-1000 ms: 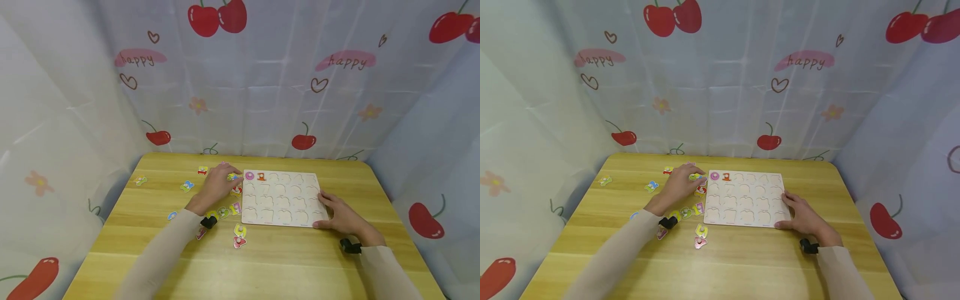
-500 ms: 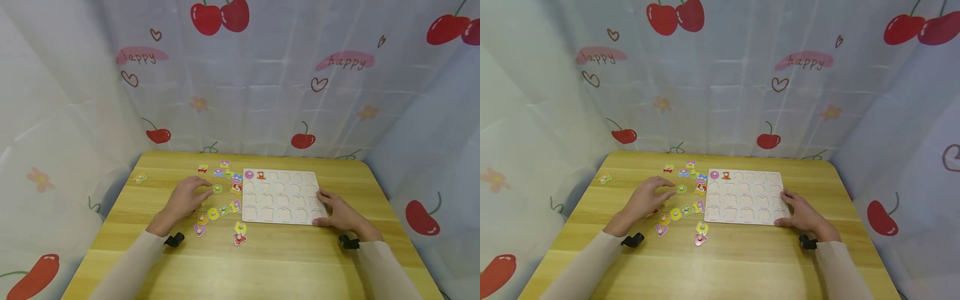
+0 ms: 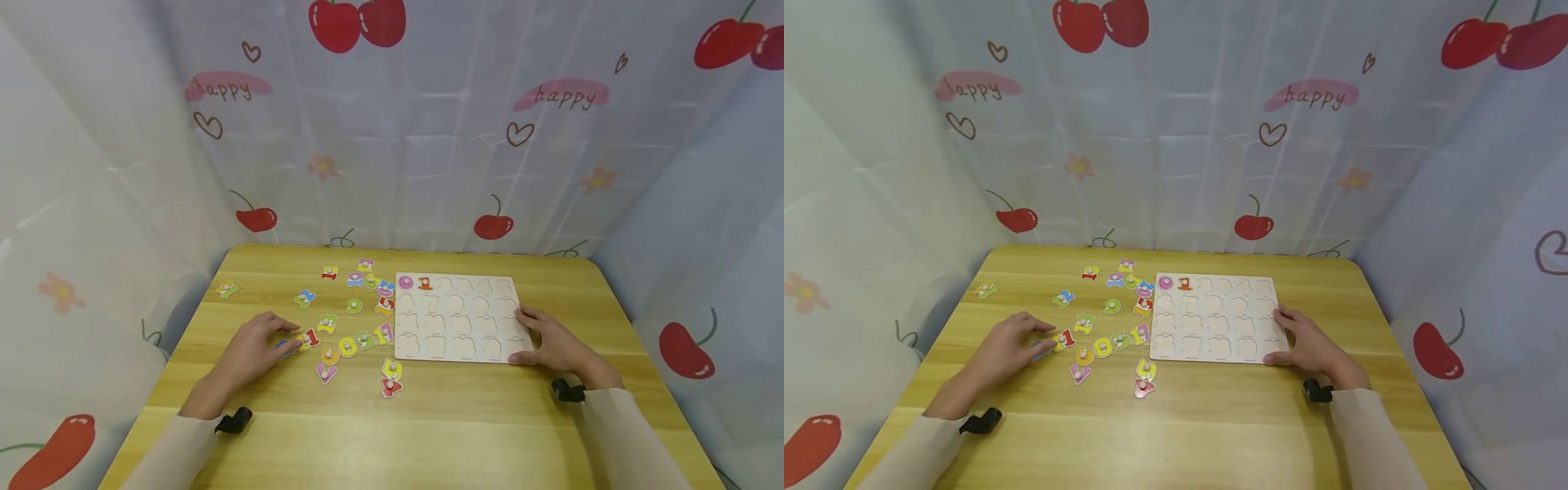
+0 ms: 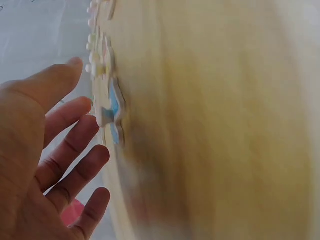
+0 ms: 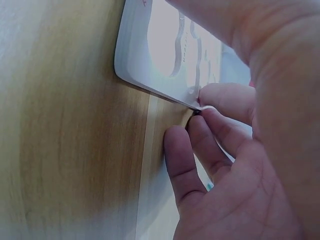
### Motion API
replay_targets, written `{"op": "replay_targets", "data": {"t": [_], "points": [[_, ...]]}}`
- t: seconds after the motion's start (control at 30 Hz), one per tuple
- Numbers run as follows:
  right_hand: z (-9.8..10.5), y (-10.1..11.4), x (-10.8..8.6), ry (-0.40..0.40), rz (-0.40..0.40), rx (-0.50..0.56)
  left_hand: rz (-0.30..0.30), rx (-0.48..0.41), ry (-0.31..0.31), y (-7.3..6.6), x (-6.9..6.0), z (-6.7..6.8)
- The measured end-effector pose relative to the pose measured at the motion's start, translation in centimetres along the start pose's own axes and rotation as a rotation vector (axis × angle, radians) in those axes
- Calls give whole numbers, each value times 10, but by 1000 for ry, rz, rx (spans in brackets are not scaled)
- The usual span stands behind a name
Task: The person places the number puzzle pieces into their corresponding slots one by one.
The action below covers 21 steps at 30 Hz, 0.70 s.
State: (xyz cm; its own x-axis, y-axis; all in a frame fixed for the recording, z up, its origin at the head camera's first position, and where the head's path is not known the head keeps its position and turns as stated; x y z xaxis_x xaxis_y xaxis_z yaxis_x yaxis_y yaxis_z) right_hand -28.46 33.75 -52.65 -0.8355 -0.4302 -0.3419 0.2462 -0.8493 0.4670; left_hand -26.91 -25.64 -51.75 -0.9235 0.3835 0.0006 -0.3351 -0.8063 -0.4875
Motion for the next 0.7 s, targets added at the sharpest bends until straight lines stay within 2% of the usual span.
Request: {"op": "replay_targets", "data": {"t": [0.2, 0.5, 0.7], "points": [[0, -2, 0, 4, -5, 24, 32, 21, 22, 11, -14, 0], [0, -5, 4, 13, -18, 46, 43, 33, 19, 15, -19, -1], [-1, -5, 1, 11, -15, 50, 24, 40, 12, 12, -19, -2]]}}
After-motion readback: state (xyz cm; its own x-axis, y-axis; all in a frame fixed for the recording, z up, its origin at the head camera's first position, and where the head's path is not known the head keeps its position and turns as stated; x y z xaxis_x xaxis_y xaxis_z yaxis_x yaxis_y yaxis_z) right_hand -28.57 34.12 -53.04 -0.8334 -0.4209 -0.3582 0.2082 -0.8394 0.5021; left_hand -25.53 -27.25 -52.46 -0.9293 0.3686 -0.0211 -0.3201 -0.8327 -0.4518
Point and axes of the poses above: each hand's wrist, its own x-axis towards the middle knuckle, its own z-axis out of the back of the hand, y = z × x, the point moved 7 cm from there along x, towards the middle knuckle, and after that the axes turned 14 degrees about y, right-handed, at the moved point
